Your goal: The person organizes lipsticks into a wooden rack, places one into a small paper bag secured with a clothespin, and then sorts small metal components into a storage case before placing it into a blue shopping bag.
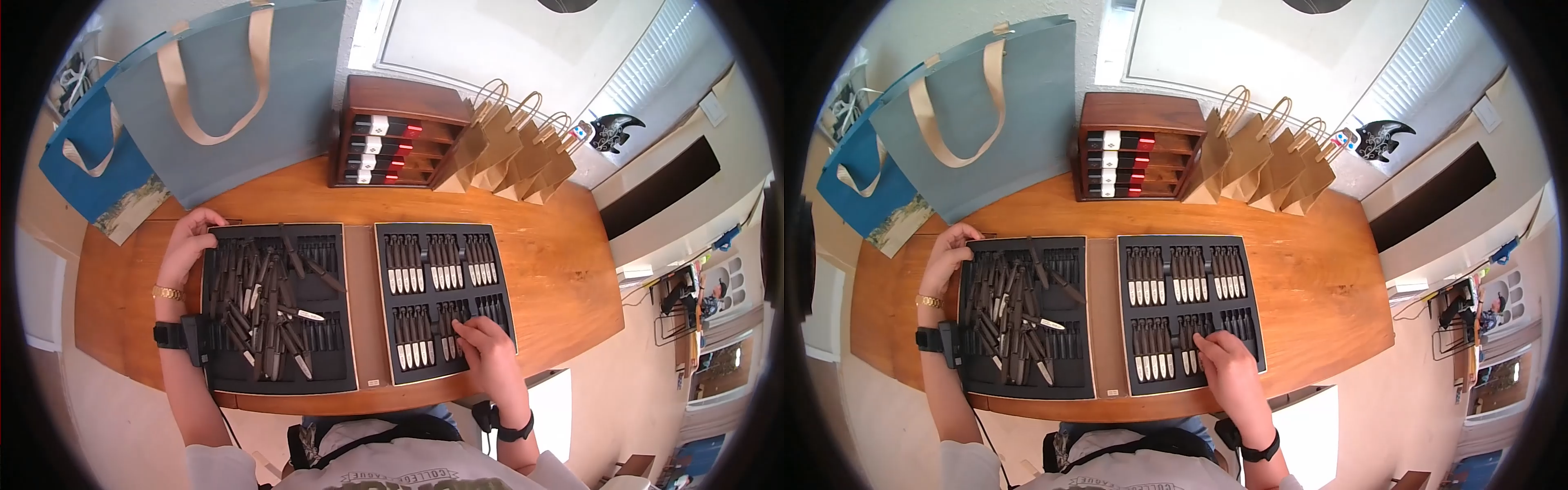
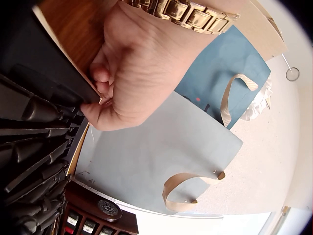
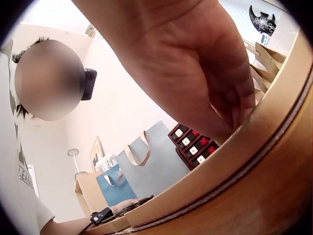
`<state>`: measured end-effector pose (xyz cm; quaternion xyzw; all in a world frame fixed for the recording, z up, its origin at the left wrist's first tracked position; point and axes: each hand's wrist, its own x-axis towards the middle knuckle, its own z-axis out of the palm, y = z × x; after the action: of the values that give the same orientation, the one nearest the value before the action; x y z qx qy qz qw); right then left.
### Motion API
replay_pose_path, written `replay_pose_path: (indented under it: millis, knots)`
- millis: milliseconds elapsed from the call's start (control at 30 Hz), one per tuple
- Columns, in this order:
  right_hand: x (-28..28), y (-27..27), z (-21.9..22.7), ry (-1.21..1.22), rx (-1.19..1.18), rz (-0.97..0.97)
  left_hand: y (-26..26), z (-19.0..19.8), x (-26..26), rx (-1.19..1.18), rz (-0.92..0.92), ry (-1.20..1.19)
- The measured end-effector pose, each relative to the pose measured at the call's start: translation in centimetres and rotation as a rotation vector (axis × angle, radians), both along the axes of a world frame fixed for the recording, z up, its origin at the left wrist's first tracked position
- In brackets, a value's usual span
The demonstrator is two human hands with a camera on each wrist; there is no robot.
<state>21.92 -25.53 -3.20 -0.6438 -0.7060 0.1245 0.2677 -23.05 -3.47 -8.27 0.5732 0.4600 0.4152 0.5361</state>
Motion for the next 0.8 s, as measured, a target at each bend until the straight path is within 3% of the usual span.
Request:
replay_pose_path:
  millis: [133,200,433,800]
  knots:
    - [-2.1,0.8,1.3,-0.173,0.051,0.012,0.1,-0.7,-0.4,0.034,-0.006,0.024]
    - [-5.2,1.4,2.4,-0.034,0.020,0.053,-0.1,-0.6,-0.3,0.062,-0.006,0.013]
    - [-14.5,2.8,2.1,0.071,0.145,0.396,0.1,-0.3,0.0,-0.017,0.049,0.066]
    - [-18.8,3.9,-1.0,-0.243,0.122,0.354,0.7,-1.1,-0.4,0.069,-0.014,0.035]
